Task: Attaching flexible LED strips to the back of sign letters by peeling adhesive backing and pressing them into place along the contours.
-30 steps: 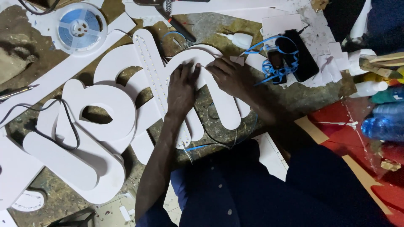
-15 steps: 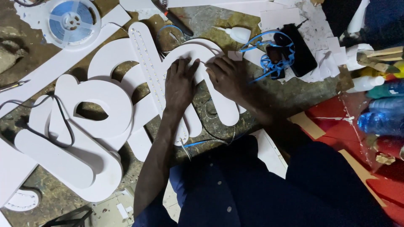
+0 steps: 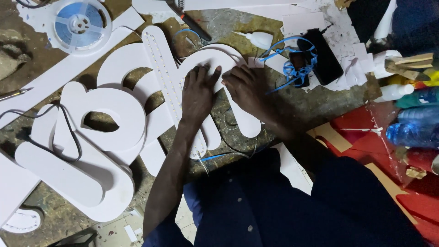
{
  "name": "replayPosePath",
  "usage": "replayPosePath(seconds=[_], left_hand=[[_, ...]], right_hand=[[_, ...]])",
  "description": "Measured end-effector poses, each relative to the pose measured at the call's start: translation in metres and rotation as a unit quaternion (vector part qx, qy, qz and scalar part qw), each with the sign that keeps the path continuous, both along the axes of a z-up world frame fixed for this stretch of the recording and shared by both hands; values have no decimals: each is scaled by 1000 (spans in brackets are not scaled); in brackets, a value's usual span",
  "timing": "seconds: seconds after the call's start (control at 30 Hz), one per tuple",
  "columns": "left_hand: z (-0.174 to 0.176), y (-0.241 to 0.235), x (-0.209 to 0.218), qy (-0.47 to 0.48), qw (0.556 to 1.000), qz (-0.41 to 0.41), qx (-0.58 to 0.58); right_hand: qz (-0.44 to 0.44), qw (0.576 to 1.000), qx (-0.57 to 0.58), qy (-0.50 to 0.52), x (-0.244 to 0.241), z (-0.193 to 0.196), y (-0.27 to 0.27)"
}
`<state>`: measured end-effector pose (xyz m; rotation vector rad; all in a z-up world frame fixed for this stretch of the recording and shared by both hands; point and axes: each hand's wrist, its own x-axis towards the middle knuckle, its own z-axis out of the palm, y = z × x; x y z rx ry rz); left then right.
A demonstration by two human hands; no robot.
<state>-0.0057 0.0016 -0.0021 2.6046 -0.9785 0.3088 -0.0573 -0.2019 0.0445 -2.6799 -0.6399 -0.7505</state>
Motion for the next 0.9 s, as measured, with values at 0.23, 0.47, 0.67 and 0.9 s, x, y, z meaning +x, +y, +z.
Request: replayPosePath(seconds=[0.23,0.47,0.67,0.9], left_hand=[[0,-2,9,-8,999,33,-17],[5,-2,32,-55,994,82,-45],[-4,-2,33,-44,993,91,-65],[7,-5,29,-23,991,96,-94]], right_hand=[[-26,998,-11,48,-16,19,-8],[-54,998,-22,23,-12,-14,-8],[-49,999,0,15,-21,1,7],[-64,998,-4,12,-13,-46,1]])
